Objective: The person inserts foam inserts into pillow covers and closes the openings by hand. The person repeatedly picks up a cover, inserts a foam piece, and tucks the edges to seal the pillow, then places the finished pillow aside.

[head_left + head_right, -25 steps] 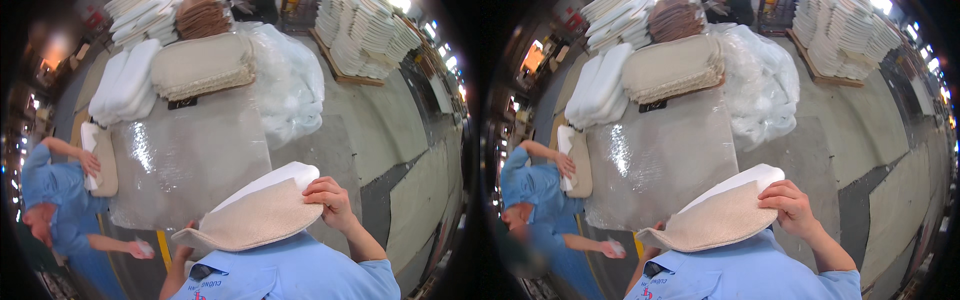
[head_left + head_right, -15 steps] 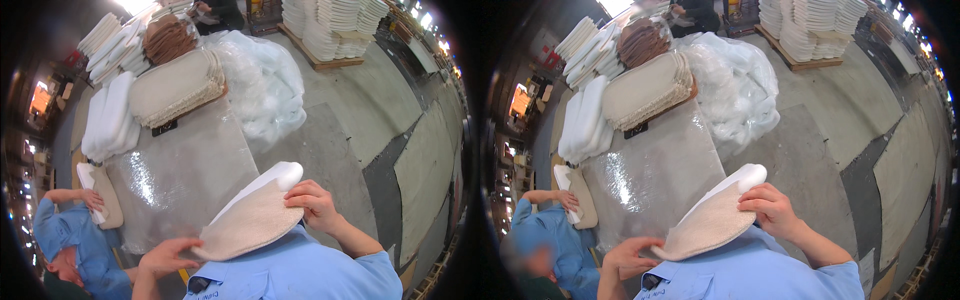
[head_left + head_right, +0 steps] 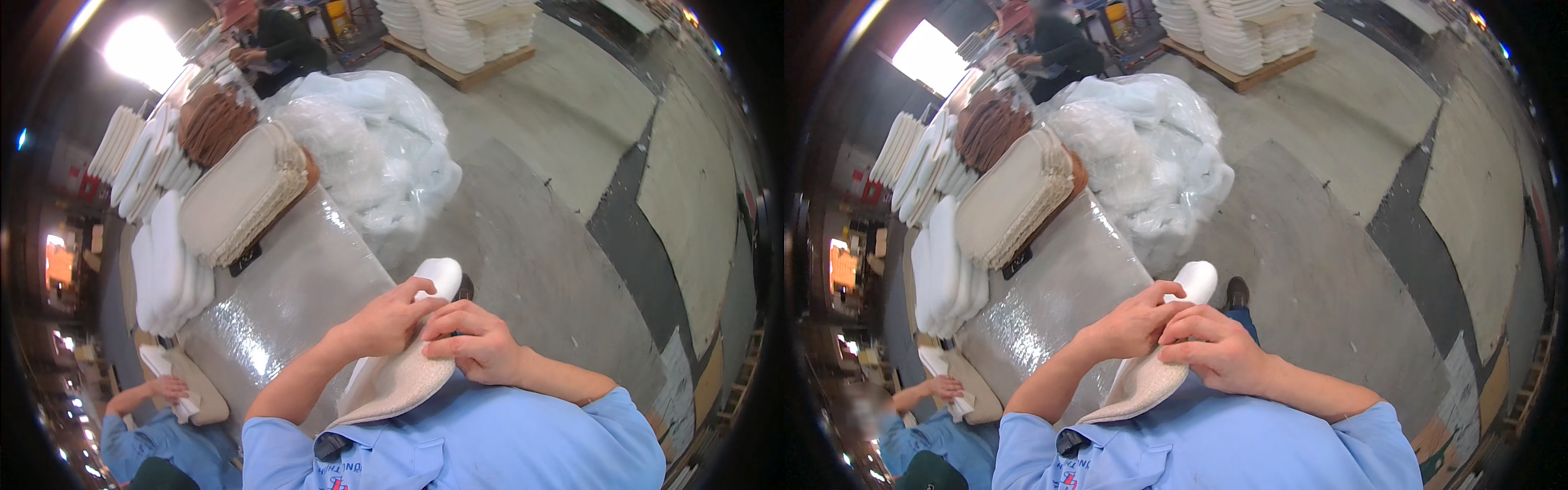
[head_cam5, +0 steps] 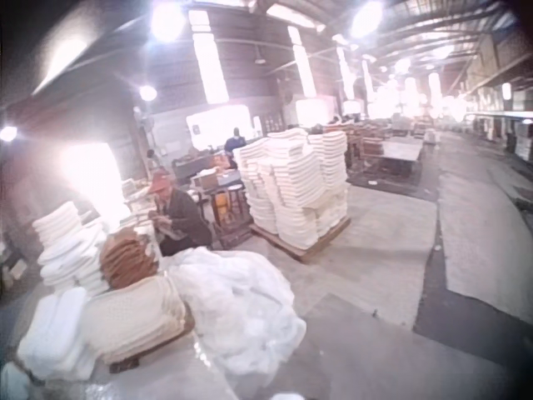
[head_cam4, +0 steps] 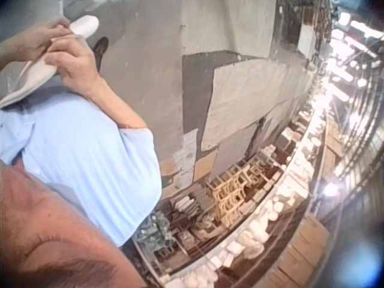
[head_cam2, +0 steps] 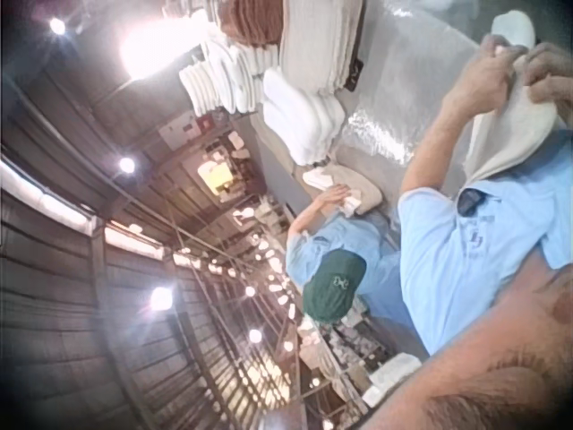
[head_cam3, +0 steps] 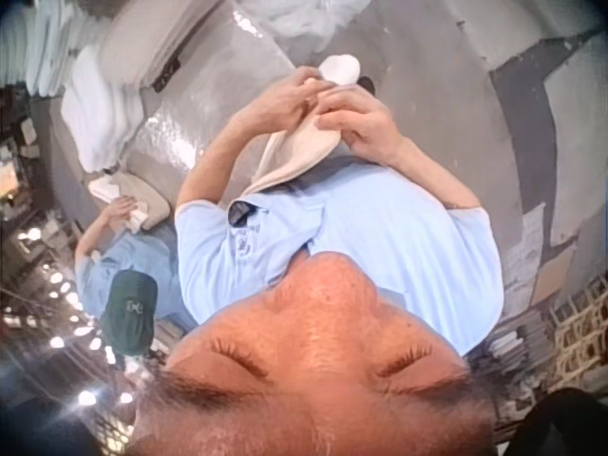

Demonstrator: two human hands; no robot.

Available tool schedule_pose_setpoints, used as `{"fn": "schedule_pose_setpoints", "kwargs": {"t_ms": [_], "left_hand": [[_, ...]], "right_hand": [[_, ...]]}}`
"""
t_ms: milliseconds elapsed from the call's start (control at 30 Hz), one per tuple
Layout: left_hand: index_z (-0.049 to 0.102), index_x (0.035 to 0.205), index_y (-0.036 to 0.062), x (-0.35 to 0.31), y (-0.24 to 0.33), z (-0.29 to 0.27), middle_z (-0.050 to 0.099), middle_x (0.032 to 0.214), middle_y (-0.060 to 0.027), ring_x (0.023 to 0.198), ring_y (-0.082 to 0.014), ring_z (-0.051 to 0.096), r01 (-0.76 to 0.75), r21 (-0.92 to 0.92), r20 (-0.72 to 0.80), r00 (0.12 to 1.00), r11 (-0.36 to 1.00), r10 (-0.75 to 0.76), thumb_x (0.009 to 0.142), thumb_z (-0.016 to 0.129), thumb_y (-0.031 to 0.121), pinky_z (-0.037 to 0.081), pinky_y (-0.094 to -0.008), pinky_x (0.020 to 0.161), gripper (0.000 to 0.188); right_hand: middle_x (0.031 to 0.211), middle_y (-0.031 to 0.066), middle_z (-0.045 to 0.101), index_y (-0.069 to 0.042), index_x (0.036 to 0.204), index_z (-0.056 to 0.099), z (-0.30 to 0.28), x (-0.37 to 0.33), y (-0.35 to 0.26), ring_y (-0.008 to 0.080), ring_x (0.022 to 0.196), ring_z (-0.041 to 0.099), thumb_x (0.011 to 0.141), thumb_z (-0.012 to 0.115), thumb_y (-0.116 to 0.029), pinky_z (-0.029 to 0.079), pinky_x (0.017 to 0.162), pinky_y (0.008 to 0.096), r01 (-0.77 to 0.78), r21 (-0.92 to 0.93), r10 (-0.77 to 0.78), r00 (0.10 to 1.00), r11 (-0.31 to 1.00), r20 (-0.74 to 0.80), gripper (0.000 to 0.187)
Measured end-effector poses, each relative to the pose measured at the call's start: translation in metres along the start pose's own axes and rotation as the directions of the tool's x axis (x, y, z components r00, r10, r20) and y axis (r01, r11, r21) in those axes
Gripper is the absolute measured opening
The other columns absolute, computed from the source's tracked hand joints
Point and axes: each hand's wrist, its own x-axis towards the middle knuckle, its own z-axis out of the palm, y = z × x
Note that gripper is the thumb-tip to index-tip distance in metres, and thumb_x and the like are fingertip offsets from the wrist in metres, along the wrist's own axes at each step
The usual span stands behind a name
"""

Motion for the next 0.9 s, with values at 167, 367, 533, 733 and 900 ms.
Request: {"fn": "schedule_pose_setpoints", "kwargs": {"t_ms": [167,367,533,733,900], "left_hand": [[0.068,0.095,0.0084,0.013,0.003,0.007,0.062,0.133,-0.0115,0.119,-0.0369,0.058,-0.149,0.189,-0.031,0.987,0.971,0.158,0.079,0.075,0.003,0.048,-0.0476,0.103,0.018],[0.063,0.086,0.0082,0.005,0.007,0.013,0.066,0.096,-0.0056,0.106,-0.0317,0.063,-0.258,0.241,-0.129,0.947,0.936,0.295,0.071,0.070,-0.003,0.049,-0.0468,0.096,0.020],[0.063,0.086,0.0077,0.007,0.015,0.012,0.065,0.090,-0.0067,0.100,-0.0312,0.065,-0.333,0.212,-0.099,0.928,0.919,0.359,0.067,0.069,-0.006,0.052,-0.0439,0.089,0.023],[0.066,0.091,0.0046,-0.004,0.019,0.009,0.067,0.088,-0.0108,0.087,-0.0305,0.068,0.012,-0.116,0.003,1.000,0.993,-0.012,0.082,0.065,-0.005,0.055,-0.0391,0.079,0.013],[0.072,0.110,0.0005,0.001,0.041,0.004,0.076,0.098,-0.0170,0.093,-0.0276,0.073,0.627,-0.262,0.261,0.778,0.734,-0.572,0.106,0.058,0.018,0.055,-0.0371,0.083,0.023]], "right_hand": [[0.113,0.0060,0.068,-0.010,0.102,0.078,0.000,-0.022,-0.004,0.0285,0.111,0.066,0.073,0.077,0.010,0.059,0.091,0.0382,0.053,0.015,-0.052,0.997,0.998,-0.059,0.035],[0.130,0.0119,0.062,-0.013,0.134,0.071,-0.012,-0.053,0.004,0.0309,0.119,0.062,0.081,0.085,-0.002,0.055,0.098,0.0419,-0.279,0.036,0.282,0.948,0.959,-0.147,0.056],[0.119,0.0099,0.061,-0.012,0.125,0.073,-0.012,-0.063,0.038,0.0290,0.116,0.059,0.082,0.083,0.000,0.054,0.092,0.0400,-0.505,-0.012,0.504,0.863,0.863,-0.022,0.047],[0.111,0.0063,0.064,-0.012,0.104,0.076,0.005,-0.070,0.040,0.0277,0.107,0.062,0.078,0.080,0.005,0.054,0.085,0.0377,-0.327,0.024,0.328,0.942,0.945,-0.072,0.031],[0.106,0.0042,0.065,-0.013,0.098,0.076,0.015,-0.076,0.021,0.0260,0.097,0.065,0.077,0.079,0.002,0.054,0.079,0.0384,-0.159,-0.057,0.146,0.971,0.986,-0.191,0.026]]}}
